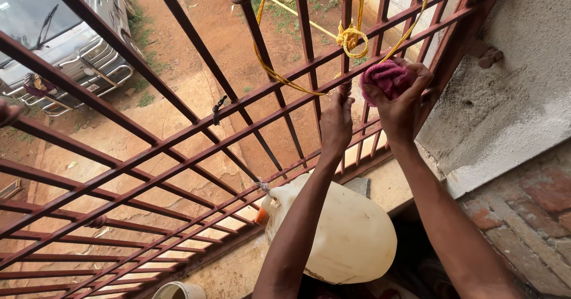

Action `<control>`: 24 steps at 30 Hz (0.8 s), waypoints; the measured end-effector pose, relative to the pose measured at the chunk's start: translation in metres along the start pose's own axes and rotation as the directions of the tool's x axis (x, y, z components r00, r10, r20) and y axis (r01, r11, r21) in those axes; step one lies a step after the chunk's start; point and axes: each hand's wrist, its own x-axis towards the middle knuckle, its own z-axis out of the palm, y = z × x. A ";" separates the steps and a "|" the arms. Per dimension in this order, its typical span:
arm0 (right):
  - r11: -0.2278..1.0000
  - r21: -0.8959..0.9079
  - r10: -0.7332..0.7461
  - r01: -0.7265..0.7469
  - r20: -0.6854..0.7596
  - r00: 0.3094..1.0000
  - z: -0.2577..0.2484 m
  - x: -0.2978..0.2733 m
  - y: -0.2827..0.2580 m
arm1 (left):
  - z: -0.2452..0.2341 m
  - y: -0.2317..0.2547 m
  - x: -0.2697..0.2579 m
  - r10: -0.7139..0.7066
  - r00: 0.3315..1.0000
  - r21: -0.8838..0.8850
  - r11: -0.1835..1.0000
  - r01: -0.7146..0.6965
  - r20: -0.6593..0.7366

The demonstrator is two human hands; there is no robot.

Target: The person wipes a metal railing with a pink cloth, moving along the vertical bars and horizontal rails. The person occasionally dips the cloth into a small container of liquid to re-wet it while cleaning.

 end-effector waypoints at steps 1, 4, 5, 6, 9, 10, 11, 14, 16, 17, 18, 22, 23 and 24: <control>0.999 0.033 0.044 -0.043 -0.015 0.999 0.004 -0.001 0.000 | 0.001 -0.001 0.001 0.087 0.994 -0.034 0.995 -0.089 -0.064; 0.983 -0.173 0.071 -0.069 0.009 0.997 0.015 0.001 0.011 | 0.003 -0.004 0.001 0.254 0.947 -0.059 0.961 -0.270 -0.197; 0.975 -0.217 0.053 -0.050 0.009 0.999 0.017 -0.002 0.017 | 0.004 -0.004 -0.001 0.256 0.946 -0.038 0.963 -0.268 -0.197; 0.965 -0.262 0.035 -0.031 0.011 0.999 0.018 -0.006 0.023 | 0.004 -0.004 -0.003 0.258 0.946 -0.018 0.964 -0.266 -0.196; 0.970 -0.244 0.025 -0.022 0.011 1.000 0.018 -0.015 0.037 | 0.004 -0.002 -0.005 0.266 0.938 -0.004 0.962 -0.274 -0.221; 0.977 -0.210 0.027 -0.024 0.011 1.000 0.019 -0.016 0.040 | 0.004 -0.001 -0.002 0.252 0.945 0.023 0.967 -0.253 -0.209; 0.974 -0.228 0.015 -0.013 0.011 1.000 0.019 -0.015 0.042 | 0.005 0.000 0.000 0.234 0.952 0.053 0.972 -0.228 -0.199; 0.961 -0.277 0.015 -0.011 0.014 1.000 0.017 -0.022 0.045 | 0.003 -0.002 0.000 0.234 0.956 0.048 0.972 -0.229 -0.178; 0.956 -0.291 0.042 -0.034 0.020 0.999 0.017 -0.027 0.047 | 0.001 0.000 0.004 0.183 0.974 0.062 0.982 -0.176 -0.130; 0.950 -0.309 0.054 -0.043 0.027 0.998 0.017 -0.032 0.050 | 0.000 -0.001 0.004 0.114 0.990 0.098 0.990 -0.106 -0.084; 0.944 -0.327 0.065 -0.051 0.033 0.997 0.016 -0.039 0.053 | 0.000 -0.002 0.004 0.043 0.998 0.137 0.990 -0.037 -0.041; 0.902 -0.430 0.075 -0.033 0.081 0.994 0.011 -0.063 0.080 | 0.010 -0.011 0.010 0.233 0.959 0.063 0.972 -0.225 -0.163; 0.889 -0.457 0.082 -0.027 0.102 0.991 0.008 -0.073 0.086 | 0.012 -0.013 0.012 0.229 0.960 0.062 0.973 -0.221 -0.163; 0.876 -0.482 0.090 -0.020 0.123 0.988 0.006 -0.082 0.090 | 0.013 -0.014 0.011 0.224 0.961 0.060 0.974 -0.217 -0.163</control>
